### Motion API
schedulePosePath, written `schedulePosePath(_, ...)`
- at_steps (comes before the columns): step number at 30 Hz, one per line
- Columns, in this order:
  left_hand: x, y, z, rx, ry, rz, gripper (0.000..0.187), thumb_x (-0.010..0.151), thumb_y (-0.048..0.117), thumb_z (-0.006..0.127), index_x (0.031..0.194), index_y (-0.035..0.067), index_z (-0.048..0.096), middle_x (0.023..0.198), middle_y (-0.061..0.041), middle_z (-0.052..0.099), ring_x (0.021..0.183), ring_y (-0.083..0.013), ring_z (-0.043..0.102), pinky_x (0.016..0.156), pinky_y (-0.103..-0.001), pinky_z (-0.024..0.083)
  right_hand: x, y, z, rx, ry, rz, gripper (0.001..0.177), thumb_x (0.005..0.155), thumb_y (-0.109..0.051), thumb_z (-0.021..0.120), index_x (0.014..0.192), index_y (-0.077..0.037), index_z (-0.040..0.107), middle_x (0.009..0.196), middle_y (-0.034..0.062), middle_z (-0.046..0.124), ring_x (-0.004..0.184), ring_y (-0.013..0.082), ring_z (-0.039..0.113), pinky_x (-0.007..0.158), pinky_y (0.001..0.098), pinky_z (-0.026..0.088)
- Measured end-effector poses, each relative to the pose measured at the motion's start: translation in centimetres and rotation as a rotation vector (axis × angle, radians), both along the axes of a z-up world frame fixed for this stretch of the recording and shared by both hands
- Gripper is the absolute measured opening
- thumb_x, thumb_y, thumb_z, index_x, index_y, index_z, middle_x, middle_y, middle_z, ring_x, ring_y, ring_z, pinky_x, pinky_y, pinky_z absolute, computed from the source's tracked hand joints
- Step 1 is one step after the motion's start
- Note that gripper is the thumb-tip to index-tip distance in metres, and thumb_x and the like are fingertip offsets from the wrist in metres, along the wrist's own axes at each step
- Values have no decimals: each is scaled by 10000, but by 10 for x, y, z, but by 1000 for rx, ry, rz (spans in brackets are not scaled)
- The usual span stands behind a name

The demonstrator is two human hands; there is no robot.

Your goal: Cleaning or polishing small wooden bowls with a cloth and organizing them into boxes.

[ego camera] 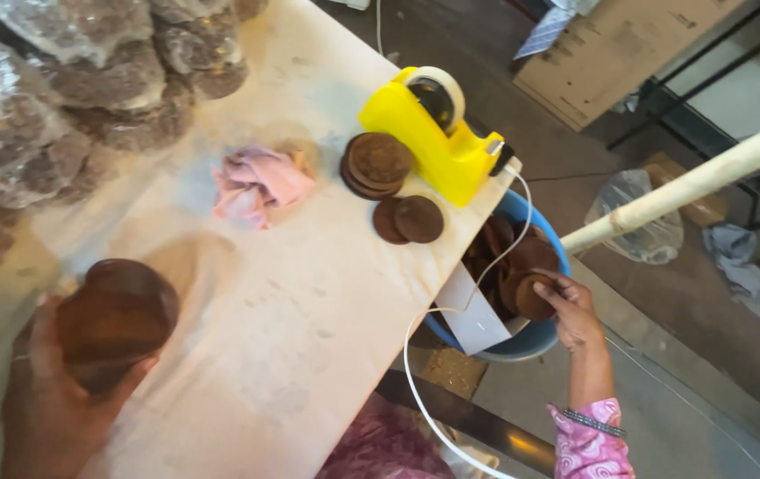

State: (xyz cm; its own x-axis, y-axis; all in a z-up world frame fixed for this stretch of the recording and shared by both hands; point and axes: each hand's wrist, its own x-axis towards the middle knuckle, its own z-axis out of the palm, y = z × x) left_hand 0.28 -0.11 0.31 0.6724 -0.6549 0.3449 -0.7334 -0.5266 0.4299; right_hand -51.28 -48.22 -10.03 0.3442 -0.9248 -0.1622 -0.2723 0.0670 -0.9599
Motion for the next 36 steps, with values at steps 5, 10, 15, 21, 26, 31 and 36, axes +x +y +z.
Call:
schedulePosePath(5, -1, 3, -5, -24, 115, 49, 1185, 591, 348, 883, 1565, -87, 368, 1373, -325, 562, 1196, -469, 603, 962, -521, 507, -13, 28, 35, 84, -40, 237, 354, 875, -72, 765, 1220, 5, 744, 1071, 95, 748, 960, 173, 679, 863, 327, 547)
schedulePosePath(10, -7, 6, 3, -64, 89, 53, 1102, 652, 356, 900, 1535, -64, 391, 1386, -313, 554, 1248, -455, 593, 1020, -506, 509, 55, 101, 71, 320, 234, 930, 399, 820, -156, 831, 1188, -18, 761, 1077, 112, 792, 1005, 192, 725, 906, 325, 578)
schedulePosePath(15, -10, 4, 5, -217, 133, -27, 1085, 697, 347, 867, 1573, -36, 354, 1432, -297, 531, 1270, -441, 587, 1005, -486, 511, 137, 188, 107, 26, -27, 1354, 310, 900, -160, 812, 1183, -46, 754, 1176, 161, 739, 1112, 265, 692, 962, 351, 537)
schedulePosePath(21, -2, 6, -8, -165, 105, -79, 1087, 689, 337, 869, 1574, -26, 352, 1443, -299, 529, 1284, -454, 570, 1012, -498, 503, 223, 211, 144, -126, -104, 1360, 367, 951, -257, 785, 1237, -36, 724, 1049, 98, 785, 915, 203, 753, 833, 321, 601)
schedulePosePath(26, 13, 5, -30, -69, 182, -3, 1166, 615, 287, 922, 1575, -18, 334, 1404, -278, 559, 1275, -419, 604, 1041, -498, 515, 254, 198, 157, -374, -163, 602, 367, 951, -275, 758, 1219, -30, 703, 1066, 90, 776, 1001, 133, 731, 895, 310, 595)
schedulePosePath(31, 28, 8, -58, -254, 138, -149, 1187, 606, 128, 916, 1576, -63, 258, 1378, -335, 517, 1229, -450, 591, 1003, -531, 516, 212, 167, 172, -82, -161, 876, 319, 965, -233, 750, 1190, -12, 707, 1052, 87, 760, 983, 146, 704, 884, 322, 578)
schedulePosePath(36, 34, 11, -54, -218, 214, -196, 1157, 620, 112, 903, 1564, -47, 252, 1374, -303, 530, 1216, -409, 611, 990, -511, 536, 131, 117, 140, 32, 71, 1690, 325, 1015, -231, 680, 1247, -3, 680, 1097, 142, 743, 1020, 232, 708, 899, 353, 567)
